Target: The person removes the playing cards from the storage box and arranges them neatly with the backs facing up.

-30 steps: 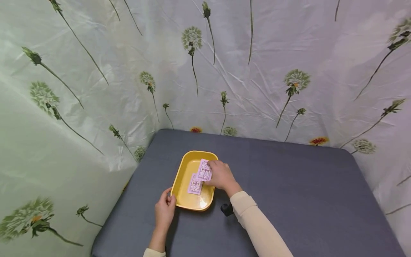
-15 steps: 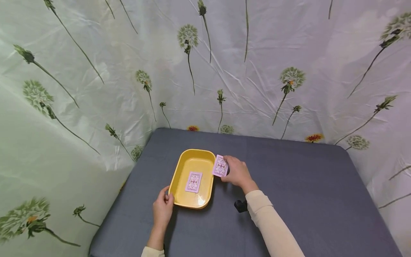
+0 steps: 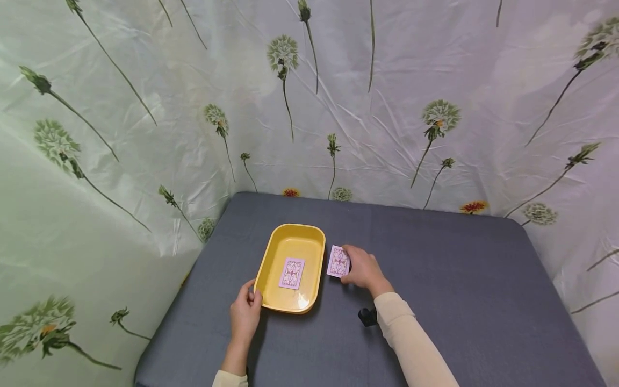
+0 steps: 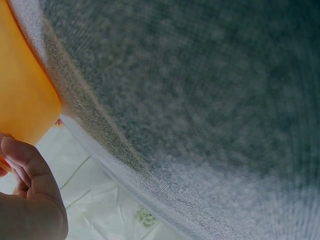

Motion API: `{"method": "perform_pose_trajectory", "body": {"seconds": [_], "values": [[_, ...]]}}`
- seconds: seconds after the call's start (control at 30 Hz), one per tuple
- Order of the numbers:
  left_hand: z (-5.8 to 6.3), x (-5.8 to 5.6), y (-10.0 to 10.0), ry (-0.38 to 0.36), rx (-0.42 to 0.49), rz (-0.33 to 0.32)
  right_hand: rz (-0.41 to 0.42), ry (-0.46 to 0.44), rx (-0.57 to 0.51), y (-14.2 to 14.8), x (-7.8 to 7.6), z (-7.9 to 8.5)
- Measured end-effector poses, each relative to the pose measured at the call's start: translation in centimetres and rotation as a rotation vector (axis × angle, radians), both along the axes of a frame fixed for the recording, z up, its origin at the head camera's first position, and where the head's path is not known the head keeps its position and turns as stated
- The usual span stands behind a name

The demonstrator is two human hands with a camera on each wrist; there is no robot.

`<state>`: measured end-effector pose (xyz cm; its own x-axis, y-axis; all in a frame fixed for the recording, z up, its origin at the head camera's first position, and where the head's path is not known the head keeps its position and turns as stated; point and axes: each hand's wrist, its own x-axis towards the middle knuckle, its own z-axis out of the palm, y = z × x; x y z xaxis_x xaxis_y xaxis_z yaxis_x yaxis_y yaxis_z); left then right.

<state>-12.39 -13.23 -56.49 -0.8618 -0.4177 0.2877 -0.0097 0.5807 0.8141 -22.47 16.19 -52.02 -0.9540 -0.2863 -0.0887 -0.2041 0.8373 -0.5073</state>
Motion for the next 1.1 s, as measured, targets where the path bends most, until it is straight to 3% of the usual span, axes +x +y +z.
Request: {"method": "perform_pose_trajectory", "body": {"seconds": [0.37, 0.8, 1.1], "values": [[0.1, 0.1, -0.1, -0.010, 0.003, -0.006, 0.014, -0.044, 0.008, -0.2, 0.5, -1.0], [0.0, 0.0, -0.1, -0.008, -0.002, -0.011, 0.052, -0.035, 0.052, -0.2, 0.9, -2.8], [-0.2, -0.1, -0.1, -0.007, -0.005, -0.005, 0.089, -0.020, 0.098, -0.2, 0.8, -2.6]]}}
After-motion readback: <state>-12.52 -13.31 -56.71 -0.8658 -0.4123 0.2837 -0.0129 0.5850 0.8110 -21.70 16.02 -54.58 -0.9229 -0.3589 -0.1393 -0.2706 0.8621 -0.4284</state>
